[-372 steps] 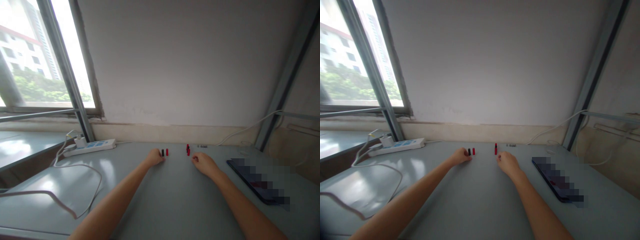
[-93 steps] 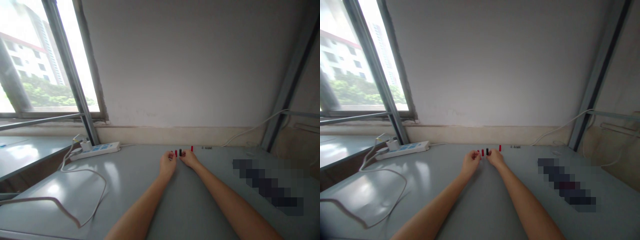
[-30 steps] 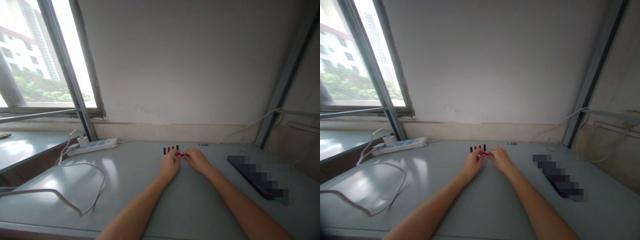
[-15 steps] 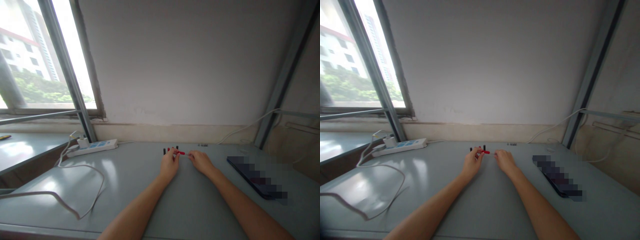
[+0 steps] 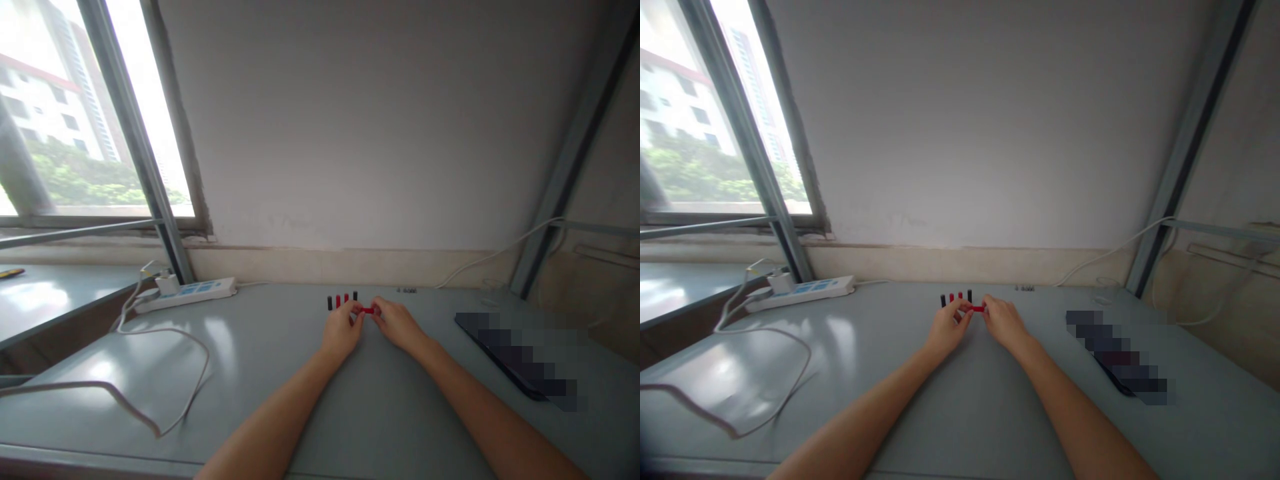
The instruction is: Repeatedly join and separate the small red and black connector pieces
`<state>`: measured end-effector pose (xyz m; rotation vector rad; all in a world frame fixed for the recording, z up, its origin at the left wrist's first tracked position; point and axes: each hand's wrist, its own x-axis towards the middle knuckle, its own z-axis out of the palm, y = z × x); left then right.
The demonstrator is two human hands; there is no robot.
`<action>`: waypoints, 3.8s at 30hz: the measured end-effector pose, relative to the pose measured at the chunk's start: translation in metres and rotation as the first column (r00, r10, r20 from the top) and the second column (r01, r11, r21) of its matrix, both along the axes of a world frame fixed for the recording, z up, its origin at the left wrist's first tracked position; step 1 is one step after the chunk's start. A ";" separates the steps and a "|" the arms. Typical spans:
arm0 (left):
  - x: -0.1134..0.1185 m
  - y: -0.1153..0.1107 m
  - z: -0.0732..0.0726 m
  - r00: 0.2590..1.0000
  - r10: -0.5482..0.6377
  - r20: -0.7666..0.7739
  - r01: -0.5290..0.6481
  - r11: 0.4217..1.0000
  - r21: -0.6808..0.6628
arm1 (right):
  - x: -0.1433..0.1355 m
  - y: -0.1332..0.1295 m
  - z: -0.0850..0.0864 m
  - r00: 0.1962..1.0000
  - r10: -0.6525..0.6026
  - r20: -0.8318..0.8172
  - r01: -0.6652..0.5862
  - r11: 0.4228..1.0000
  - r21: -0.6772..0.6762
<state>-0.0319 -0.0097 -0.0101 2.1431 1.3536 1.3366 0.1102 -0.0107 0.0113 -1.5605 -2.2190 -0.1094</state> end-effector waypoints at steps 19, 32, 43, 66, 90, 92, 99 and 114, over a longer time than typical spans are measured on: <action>-0.002 0.002 0.001 0.973 0.077 -0.219 -0.107 0.986 -0.130 | -0.006 0.050 -0.014 0.882 -0.143 -0.449 0.032 0.969 -0.245; -0.003 0.001 0.004 0.955 0.120 -0.270 -0.171 0.970 -0.173 | -0.013 0.052 -0.019 0.930 -0.264 -0.257 0.196 0.945 -0.261; -0.005 0.002 0.001 0.955 0.087 -0.282 -0.148 0.968 -0.203 | 0.002 0.019 -0.006 0.957 -0.207 -0.202 0.173 0.970 -0.174; -0.003 -0.003 0.005 0.949 0.106 -0.298 -0.163 0.971 -0.173 | -0.002 0.016 -0.004 0.967 -0.132 -0.216 0.110 0.988 -0.112; -0.002 -0.004 0.007 0.933 0.174 -0.314 -0.244 0.949 -0.199 | -0.001 0.023 -0.029 0.991 0.008 -0.133 -0.039 0.972 -0.231; -0.002 -0.004 0.006 0.933 0.176 -0.313 -0.243 0.951 -0.192 | -0.004 0.023 -0.030 0.994 -0.017 -0.108 -0.010 0.969 -0.247; -0.001 -0.005 0.007 0.938 0.173 -0.302 -0.234 0.955 -0.180 | -0.010 0.023 -0.028 0.995 -0.075 -0.070 0.052 0.957 -0.285; -0.002 0.001 0.003 0.959 0.149 -0.240 -0.192 0.967 -0.165 | 0.007 0.032 -0.019 0.901 -0.103 -0.421 0.105 0.994 -0.019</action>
